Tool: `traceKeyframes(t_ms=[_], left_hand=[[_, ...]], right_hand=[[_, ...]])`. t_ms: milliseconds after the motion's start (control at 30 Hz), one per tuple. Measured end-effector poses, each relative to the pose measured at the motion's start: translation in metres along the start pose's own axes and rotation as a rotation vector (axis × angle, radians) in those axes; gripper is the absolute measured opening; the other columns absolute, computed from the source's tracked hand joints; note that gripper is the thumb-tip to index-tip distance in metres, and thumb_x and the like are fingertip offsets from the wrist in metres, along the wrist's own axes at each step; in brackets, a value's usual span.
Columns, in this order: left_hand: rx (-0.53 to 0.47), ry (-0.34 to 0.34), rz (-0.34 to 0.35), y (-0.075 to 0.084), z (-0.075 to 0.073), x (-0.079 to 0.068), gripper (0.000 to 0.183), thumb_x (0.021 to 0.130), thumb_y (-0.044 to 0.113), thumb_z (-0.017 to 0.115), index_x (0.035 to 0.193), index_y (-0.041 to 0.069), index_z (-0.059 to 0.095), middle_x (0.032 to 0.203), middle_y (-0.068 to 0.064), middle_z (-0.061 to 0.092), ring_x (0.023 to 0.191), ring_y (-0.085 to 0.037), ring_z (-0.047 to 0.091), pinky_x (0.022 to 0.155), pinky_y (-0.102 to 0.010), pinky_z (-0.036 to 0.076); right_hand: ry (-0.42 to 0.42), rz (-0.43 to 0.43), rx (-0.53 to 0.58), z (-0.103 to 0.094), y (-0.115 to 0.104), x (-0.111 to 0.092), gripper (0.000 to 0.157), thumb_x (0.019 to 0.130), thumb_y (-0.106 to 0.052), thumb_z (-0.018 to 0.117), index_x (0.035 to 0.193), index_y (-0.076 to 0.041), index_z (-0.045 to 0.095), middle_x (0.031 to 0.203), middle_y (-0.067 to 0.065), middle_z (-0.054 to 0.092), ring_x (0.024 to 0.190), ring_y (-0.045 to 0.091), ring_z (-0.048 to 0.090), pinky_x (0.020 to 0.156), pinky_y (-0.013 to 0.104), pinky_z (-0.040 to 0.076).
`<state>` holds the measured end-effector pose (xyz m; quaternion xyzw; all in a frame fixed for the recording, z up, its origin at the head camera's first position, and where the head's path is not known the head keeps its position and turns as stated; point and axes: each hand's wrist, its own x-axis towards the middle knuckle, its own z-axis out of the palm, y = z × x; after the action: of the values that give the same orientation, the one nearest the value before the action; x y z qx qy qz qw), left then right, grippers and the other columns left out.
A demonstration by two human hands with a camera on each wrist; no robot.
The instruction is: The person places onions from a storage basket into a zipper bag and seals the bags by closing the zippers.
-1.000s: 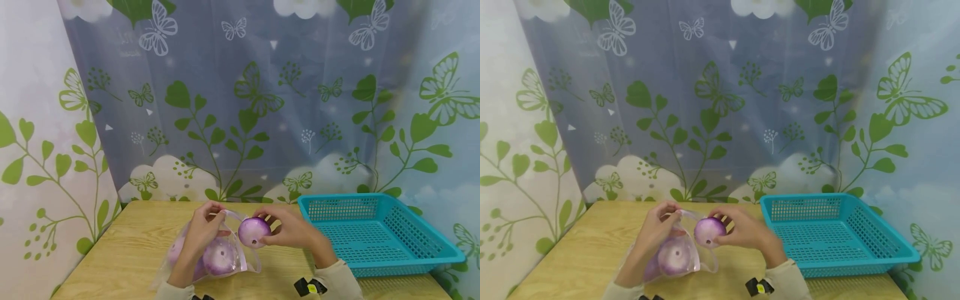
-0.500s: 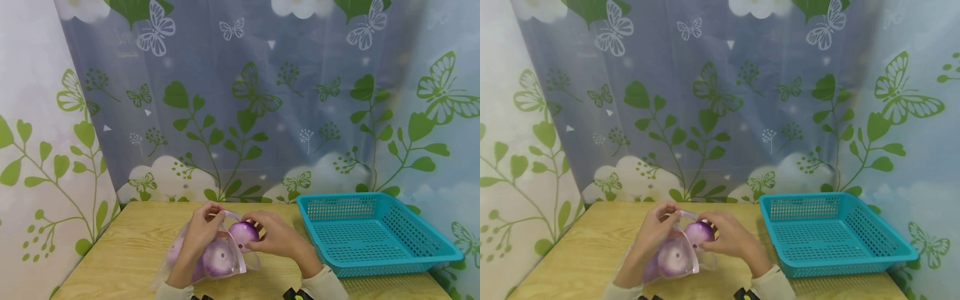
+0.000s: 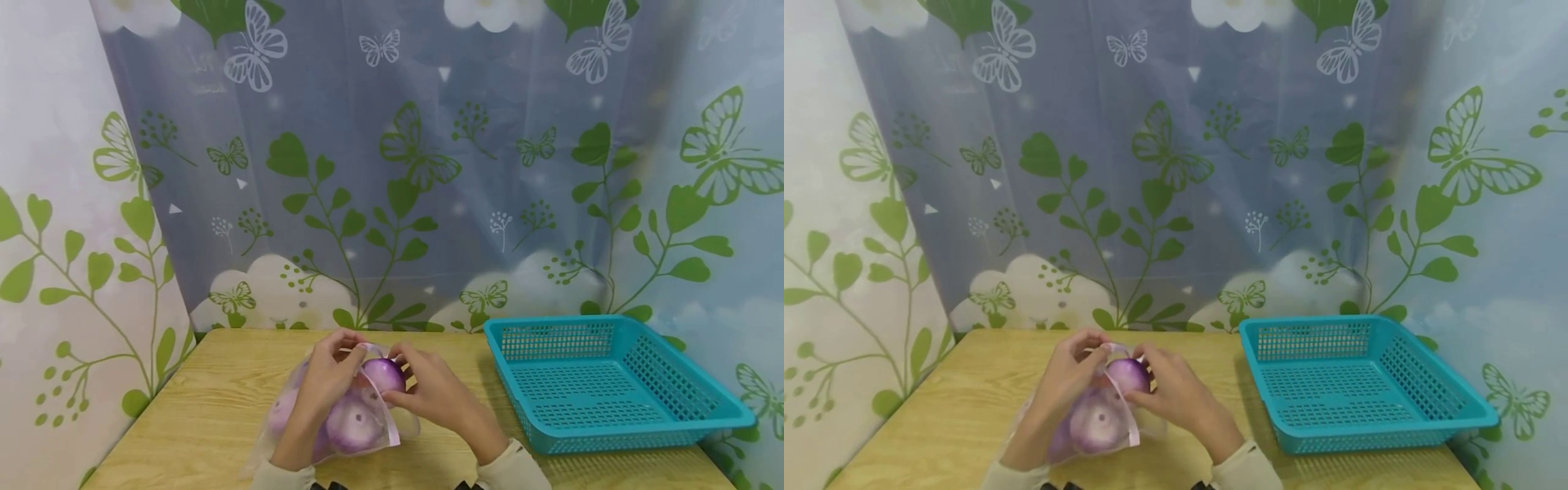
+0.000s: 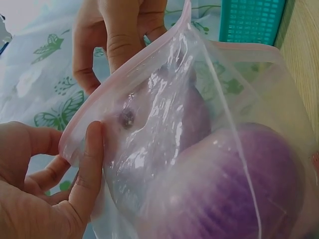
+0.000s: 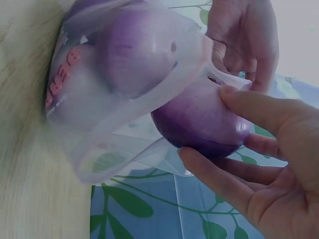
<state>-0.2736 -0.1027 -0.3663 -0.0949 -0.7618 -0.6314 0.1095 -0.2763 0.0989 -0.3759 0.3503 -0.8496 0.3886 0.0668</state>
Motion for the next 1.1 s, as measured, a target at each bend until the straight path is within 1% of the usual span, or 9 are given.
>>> traceKeyframes(t_ms=[133, 300, 433, 567, 733, 833, 900, 967, 1100], left_hand=[[0.037, 0.011, 0.005, 0.0, -0.001, 0.001, 0.012, 0.098, 0.01, 0.064, 0.107, 0.005, 0.07, 0.111, -0.016, 0.07, 0.087, -0.019, 0.068, 0.061, -0.022, 0.058], [0.024, 0.005, -0.008, 0.001, -0.001, 0.0, 0.013, 0.099, 0.01, 0.063, 0.109, 0.004, 0.07, 0.113, -0.017, 0.069, 0.088, -0.019, 0.068, 0.062, -0.025, 0.061], [-0.027, -0.009, -0.025, 0.001, -0.001, 0.0, 0.014, 0.1, 0.008, 0.062, 0.11, 0.001, 0.068, 0.113, -0.019, 0.066, 0.083, -0.019, 0.068, 0.06, -0.029, 0.065], [-0.078, -0.031, -0.041, 0.001, -0.001, 0.0, 0.015, 0.1, 0.007, 0.061, 0.111, -0.002, 0.067, 0.113, -0.02, 0.065, 0.074, -0.018, 0.066, 0.059, -0.032, 0.066], [-0.079, -0.033, -0.038, 0.001, -0.003, 0.0, 0.016, 0.101, 0.008, 0.061, 0.112, -0.003, 0.067, 0.113, -0.02, 0.065, 0.065, -0.018, 0.065, 0.055, -0.029, 0.064], [-0.076, -0.032, -0.038, 0.001, -0.003, 0.0, 0.016, 0.101, 0.008, 0.061, 0.112, -0.002, 0.067, 0.113, -0.019, 0.065, 0.066, -0.018, 0.065, 0.054, -0.028, 0.063], [-0.076, -0.032, -0.038, 0.002, -0.003, -0.001, 0.017, 0.1, 0.008, 0.062, 0.112, -0.002, 0.067, 0.113, -0.019, 0.065, 0.068, -0.018, 0.064, 0.054, -0.028, 0.063], [-0.076, -0.03, -0.038, 0.002, -0.003, -0.001, 0.017, 0.1, 0.008, 0.062, 0.113, -0.002, 0.067, 0.113, -0.018, 0.065, 0.071, -0.018, 0.064, 0.054, -0.027, 0.063], [-0.081, -0.033, -0.036, 0.001, -0.001, 0.0, 0.016, 0.099, 0.006, 0.063, 0.112, -0.003, 0.067, 0.112, -0.019, 0.065, 0.074, -0.019, 0.064, 0.056, -0.028, 0.064]], right_hand=[[-0.008, -0.035, 0.01, 0.003, 0.001, 0.0, 0.039, 0.091, -0.01, 0.078, 0.123, -0.005, 0.056, 0.118, 0.017, 0.071, 0.098, 0.032, 0.074, 0.07, 0.012, 0.061], [-0.018, -0.085, -0.004, 0.005, 0.001, 0.0, 0.041, 0.092, -0.008, 0.077, 0.128, -0.001, 0.058, 0.12, 0.018, 0.071, 0.097, 0.031, 0.074, 0.071, 0.011, 0.06], [-0.009, -0.084, -0.02, 0.007, 0.001, 0.0, 0.044, 0.091, -0.007, 0.077, 0.131, -0.001, 0.06, 0.12, 0.017, 0.072, 0.09, 0.025, 0.075, 0.069, 0.009, 0.059], [-0.013, -0.086, -0.041, 0.009, 0.0, 0.001, 0.049, 0.092, -0.007, 0.077, 0.137, -0.002, 0.059, 0.12, 0.017, 0.072, 0.084, 0.019, 0.074, 0.066, 0.009, 0.059], [-0.042, -0.118, -0.05, 0.007, 0.0, 0.0, 0.053, 0.092, -0.007, 0.076, 0.141, 0.002, 0.057, 0.124, 0.018, 0.071, 0.083, 0.015, 0.073, 0.067, 0.009, 0.059], [-0.047, -0.137, -0.057, 0.007, 0.002, -0.001, 0.054, 0.092, -0.007, 0.076, 0.141, 0.003, 0.057, 0.126, 0.019, 0.07, 0.082, 0.013, 0.073, 0.067, 0.009, 0.059], [-0.032, -0.149, -0.078, 0.008, 0.003, 0.0, 0.054, 0.091, -0.009, 0.077, 0.141, 0.002, 0.058, 0.119, 0.017, 0.072, 0.078, 0.009, 0.07, 0.066, 0.009, 0.058], [-0.009, -0.167, -0.096, 0.011, 0.004, 0.0, 0.053, 0.09, -0.01, 0.079, 0.139, 0.001, 0.061, 0.107, 0.015, 0.072, 0.074, 0.006, 0.067, 0.064, 0.009, 0.057], [0.01, -0.221, -0.145, 0.017, 0.006, 0.002, 0.05, 0.09, -0.007, 0.079, 0.137, -0.002, 0.064, 0.083, 0.007, 0.065, 0.068, 0.0, 0.058, 0.061, 0.007, 0.053]])
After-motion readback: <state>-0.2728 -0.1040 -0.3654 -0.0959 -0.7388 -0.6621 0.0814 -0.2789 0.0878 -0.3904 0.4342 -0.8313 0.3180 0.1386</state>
